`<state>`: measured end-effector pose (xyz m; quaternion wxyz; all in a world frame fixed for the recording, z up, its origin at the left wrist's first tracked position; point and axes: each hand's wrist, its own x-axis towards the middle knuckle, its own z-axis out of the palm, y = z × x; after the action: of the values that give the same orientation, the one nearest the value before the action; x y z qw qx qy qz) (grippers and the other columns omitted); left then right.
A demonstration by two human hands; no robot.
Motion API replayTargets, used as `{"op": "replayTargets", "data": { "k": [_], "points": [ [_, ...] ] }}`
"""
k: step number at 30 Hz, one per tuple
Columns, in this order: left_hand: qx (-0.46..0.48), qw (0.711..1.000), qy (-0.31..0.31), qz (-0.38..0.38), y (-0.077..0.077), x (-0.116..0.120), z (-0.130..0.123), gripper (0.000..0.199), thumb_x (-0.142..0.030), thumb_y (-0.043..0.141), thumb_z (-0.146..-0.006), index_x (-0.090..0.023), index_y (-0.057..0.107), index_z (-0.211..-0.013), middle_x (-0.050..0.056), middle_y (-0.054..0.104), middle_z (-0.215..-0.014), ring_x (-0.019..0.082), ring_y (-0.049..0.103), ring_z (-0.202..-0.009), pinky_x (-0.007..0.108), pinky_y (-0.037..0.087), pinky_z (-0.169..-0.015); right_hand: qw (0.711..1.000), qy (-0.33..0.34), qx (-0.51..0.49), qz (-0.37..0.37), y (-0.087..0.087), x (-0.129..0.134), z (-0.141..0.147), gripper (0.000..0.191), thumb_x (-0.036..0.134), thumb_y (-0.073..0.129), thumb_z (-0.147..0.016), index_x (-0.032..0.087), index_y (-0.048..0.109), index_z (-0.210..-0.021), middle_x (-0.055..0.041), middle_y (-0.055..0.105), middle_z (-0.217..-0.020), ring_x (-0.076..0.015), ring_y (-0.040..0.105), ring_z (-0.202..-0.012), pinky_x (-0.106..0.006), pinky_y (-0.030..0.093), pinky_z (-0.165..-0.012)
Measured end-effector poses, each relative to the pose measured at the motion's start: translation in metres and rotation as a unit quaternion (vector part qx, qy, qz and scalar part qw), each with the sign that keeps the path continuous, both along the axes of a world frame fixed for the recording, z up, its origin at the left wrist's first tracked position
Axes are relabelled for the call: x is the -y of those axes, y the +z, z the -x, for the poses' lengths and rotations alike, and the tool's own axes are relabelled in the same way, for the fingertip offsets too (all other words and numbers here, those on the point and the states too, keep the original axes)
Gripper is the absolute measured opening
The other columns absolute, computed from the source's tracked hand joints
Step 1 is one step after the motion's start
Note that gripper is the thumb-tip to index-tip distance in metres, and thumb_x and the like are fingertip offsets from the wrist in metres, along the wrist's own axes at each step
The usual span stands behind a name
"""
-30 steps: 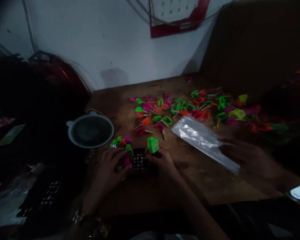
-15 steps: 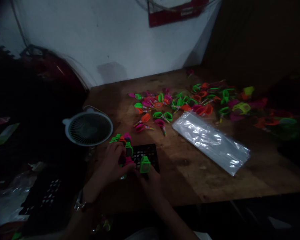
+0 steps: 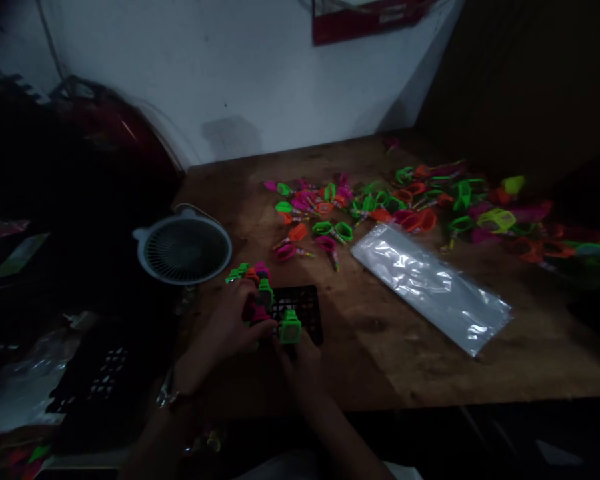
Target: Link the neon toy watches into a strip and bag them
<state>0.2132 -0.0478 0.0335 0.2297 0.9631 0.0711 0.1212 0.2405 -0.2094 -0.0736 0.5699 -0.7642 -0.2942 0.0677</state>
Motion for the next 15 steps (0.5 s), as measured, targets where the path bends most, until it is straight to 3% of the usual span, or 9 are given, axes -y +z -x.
{"op": "replayTargets", "data": {
  "k": [4, 8, 12, 15],
  "points": [
    [0.055, 0.998, 0.004, -0.006, 0.003, -0.002, 0.009, 0.036, -0.029, 0.058, -0.086, -0.020, 0.046, -0.118, 0.007, 0.053, -0.120, 0.022, 0.044, -0.116, 0.043, 0.034, -0.102, 0.998, 0.054, 0.016, 0.007, -0.004, -0.005, 0.000, 0.023, 0.016, 0.048, -0.087, 0.021, 0.063, -0.104, -0.0076, 0.066, -0.093, -0.0181, 0.063, -0.080, -0.027, 0.050, -0.070],
    [0.096, 0.994, 0.050, 0.030, 0.005, 0.003, 0.020, 0.030, -0.023, 0.038, -0.095, -0.022, 0.045, -0.124, 0.005, 0.052, -0.128, 0.018, 0.043, -0.122, 0.038, 0.034, -0.106, 0.990, 0.099, -0.011, 0.103, 0.015, -0.014, -0.005, 0.028, 0.009, 0.046, -0.084, 0.020, 0.066, -0.100, -0.0086, 0.066, -0.091, -0.0183, 0.062, -0.080, -0.027, 0.050, -0.073],
    [0.059, 0.994, 0.037, -0.086, -0.004, 0.021, 0.026, 0.042, -0.032, 0.050, -0.090, -0.020, 0.044, -0.129, 0.007, 0.050, -0.134, 0.025, 0.038, -0.128, 0.047, 0.027, -0.109, 0.975, 0.107, -0.008, 0.195, 0.024, -0.020, 0.001, 0.028, 0.004, 0.046, -0.079, 0.016, 0.069, -0.089, -0.0116, 0.067, -0.087, -0.0201, 0.062, -0.075, -0.029, 0.049, -0.069],
    [0.032, 0.982, 0.035, -0.181, -0.013, 0.033, 0.025, 0.045, -0.038, 0.057, -0.085, -0.022, 0.050, -0.127, 0.004, 0.047, -0.138, 0.030, 0.035, -0.130, 0.050, 0.026, -0.108, 0.982, 0.110, -0.046, 0.144, 0.019, -0.010, -0.010, 0.026, 0.004, 0.045, -0.079, 0.015, 0.068, -0.082, -0.0095, 0.068, -0.086, -0.0176, 0.062, -0.072, -0.026, 0.050, -0.065]
  ]
}}
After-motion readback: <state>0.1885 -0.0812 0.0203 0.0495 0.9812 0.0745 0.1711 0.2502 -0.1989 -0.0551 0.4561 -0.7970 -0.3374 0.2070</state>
